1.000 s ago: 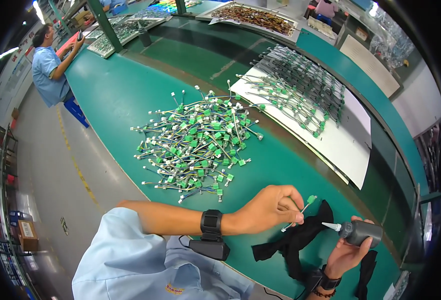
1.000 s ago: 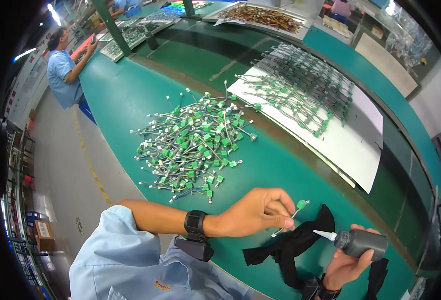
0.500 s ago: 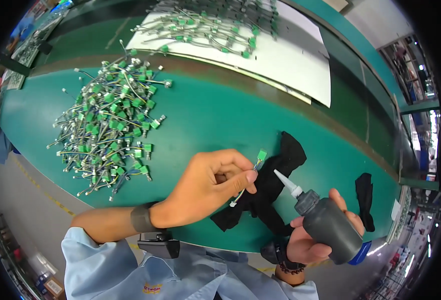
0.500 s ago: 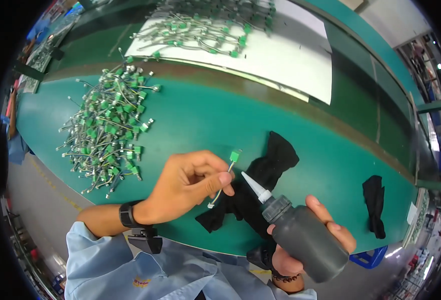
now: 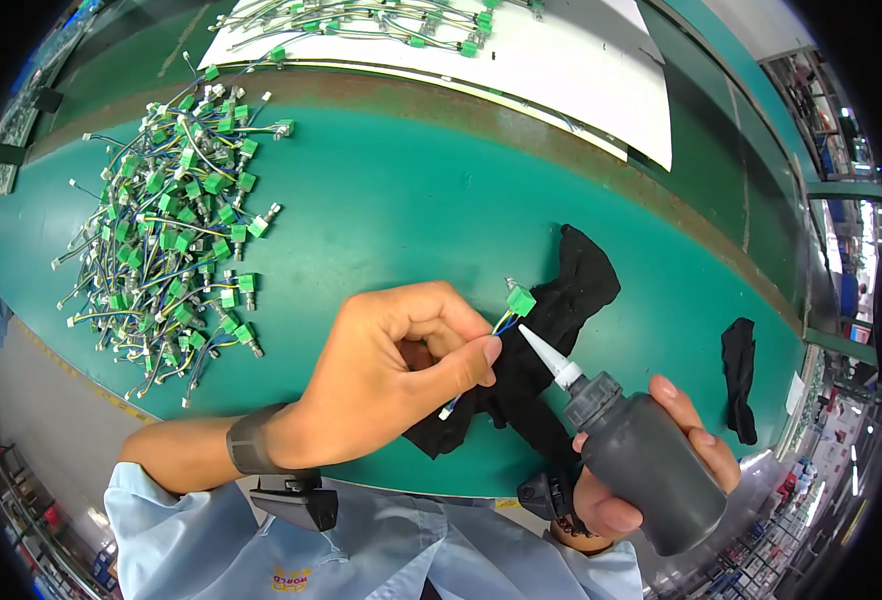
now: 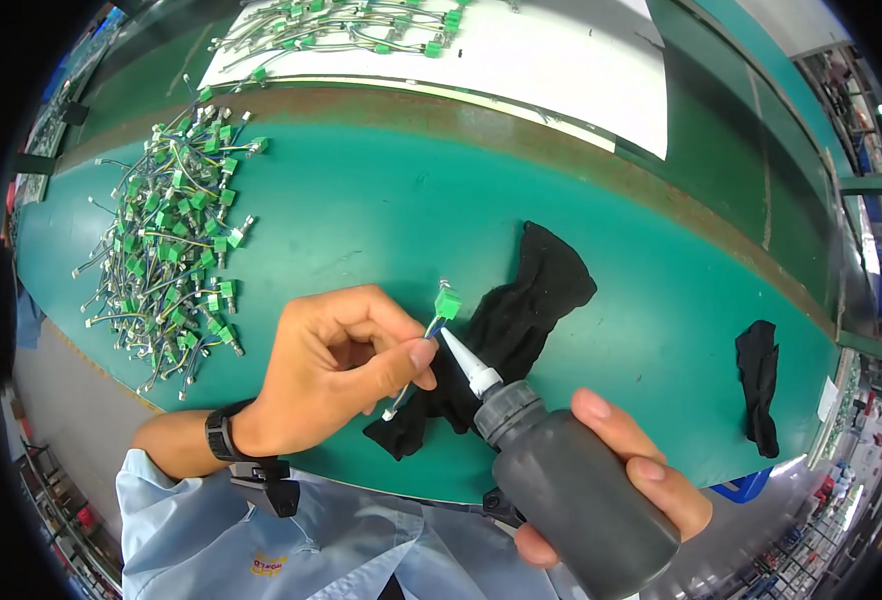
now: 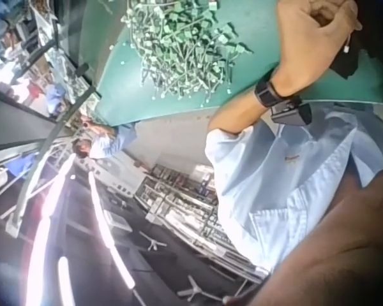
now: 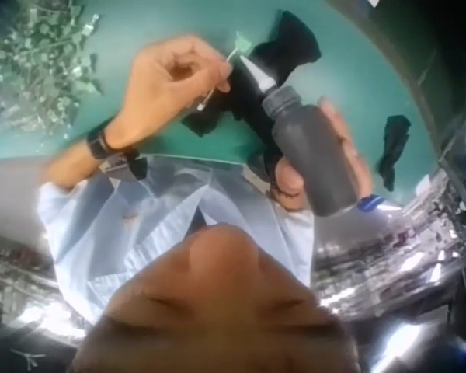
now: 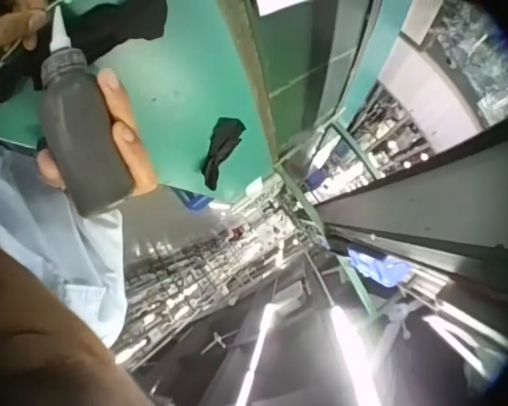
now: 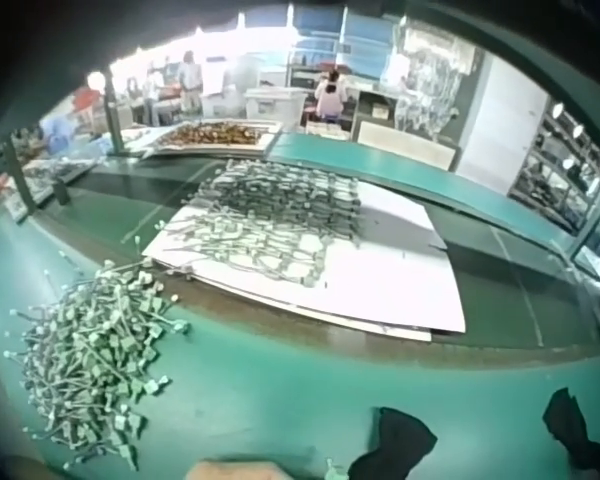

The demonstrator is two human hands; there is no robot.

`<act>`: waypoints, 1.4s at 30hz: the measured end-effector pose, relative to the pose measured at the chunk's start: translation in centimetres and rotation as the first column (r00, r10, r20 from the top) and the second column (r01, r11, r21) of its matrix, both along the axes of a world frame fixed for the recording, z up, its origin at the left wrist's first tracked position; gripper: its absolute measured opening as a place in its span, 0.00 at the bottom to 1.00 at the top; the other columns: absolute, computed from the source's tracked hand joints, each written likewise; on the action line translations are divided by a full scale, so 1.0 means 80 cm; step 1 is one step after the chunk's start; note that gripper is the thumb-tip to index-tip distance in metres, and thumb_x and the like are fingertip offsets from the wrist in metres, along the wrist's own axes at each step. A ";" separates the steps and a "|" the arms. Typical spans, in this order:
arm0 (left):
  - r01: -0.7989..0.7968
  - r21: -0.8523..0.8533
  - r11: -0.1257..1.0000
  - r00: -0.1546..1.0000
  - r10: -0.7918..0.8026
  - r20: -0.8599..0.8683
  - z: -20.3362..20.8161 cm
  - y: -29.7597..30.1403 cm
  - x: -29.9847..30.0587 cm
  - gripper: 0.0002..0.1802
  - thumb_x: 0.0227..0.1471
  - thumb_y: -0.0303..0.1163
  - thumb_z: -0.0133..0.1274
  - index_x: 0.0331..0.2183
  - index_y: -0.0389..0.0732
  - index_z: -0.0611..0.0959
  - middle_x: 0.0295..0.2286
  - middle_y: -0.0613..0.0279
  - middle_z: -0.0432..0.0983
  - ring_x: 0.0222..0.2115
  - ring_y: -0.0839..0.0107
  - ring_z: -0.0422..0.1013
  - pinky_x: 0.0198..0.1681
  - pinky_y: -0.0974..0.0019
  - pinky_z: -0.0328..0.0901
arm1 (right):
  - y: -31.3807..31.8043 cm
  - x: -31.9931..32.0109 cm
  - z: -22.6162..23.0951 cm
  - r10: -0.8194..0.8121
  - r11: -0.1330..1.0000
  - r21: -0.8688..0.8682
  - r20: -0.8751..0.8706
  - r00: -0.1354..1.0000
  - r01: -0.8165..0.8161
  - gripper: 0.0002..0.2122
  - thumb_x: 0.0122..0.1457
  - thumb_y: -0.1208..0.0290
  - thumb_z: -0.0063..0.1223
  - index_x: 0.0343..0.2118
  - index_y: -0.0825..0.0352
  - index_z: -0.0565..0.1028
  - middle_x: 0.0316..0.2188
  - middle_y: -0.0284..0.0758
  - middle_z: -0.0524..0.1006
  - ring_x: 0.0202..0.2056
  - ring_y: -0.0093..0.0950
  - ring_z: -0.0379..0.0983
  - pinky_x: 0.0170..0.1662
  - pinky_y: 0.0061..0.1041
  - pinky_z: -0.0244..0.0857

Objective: Applying adhesive to small green electronic components on an assembly line.

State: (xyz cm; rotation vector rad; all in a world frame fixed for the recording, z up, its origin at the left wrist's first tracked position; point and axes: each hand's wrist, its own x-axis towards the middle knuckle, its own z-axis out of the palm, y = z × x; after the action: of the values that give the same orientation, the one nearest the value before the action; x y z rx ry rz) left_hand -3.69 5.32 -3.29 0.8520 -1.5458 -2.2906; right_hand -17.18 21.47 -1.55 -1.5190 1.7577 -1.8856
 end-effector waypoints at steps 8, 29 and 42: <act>-0.006 -0.002 1.000 1.000 0.006 -0.001 0.000 -0.001 -0.001 0.05 0.55 0.25 0.58 0.29 0.35 0.79 0.23 0.62 0.80 0.17 0.87 0.67 0.16 0.81 0.57 | 0.005 0.001 -0.006 -0.002 1.000 0.000 -0.015 1.000 0.002 0.25 0.60 0.54 0.47 0.53 0.70 0.66 0.61 0.41 0.62 0.54 0.24 0.69 0.54 0.17 0.58; 0.025 0.007 1.000 0.999 -0.026 0.036 0.002 -0.002 0.000 0.03 0.54 0.22 0.58 0.29 0.34 0.80 0.24 0.62 0.80 0.21 0.86 0.70 0.20 0.81 0.61 | 0.019 -0.011 -0.009 -0.017 1.000 -0.019 -0.084 0.996 0.015 0.27 0.61 0.53 0.45 0.53 0.73 0.64 0.60 0.42 0.60 0.53 0.29 0.69 0.49 0.19 0.61; 0.030 0.016 0.999 0.999 -0.030 0.033 0.001 -0.001 0.001 0.03 0.54 0.22 0.57 0.29 0.34 0.80 0.24 0.61 0.80 0.23 0.85 0.71 0.22 0.81 0.62 | 0.025 -0.015 -0.012 -0.031 0.999 -0.035 -0.126 0.992 0.027 0.28 0.61 0.52 0.44 0.53 0.74 0.62 0.60 0.42 0.59 0.53 0.32 0.69 0.45 0.19 0.64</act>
State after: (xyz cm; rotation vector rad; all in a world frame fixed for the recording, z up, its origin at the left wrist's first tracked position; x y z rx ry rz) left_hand -3.62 5.24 -3.21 0.8812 -1.5673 -2.3235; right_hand -18.41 23.50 -2.47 -1.6676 1.8190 -1.8793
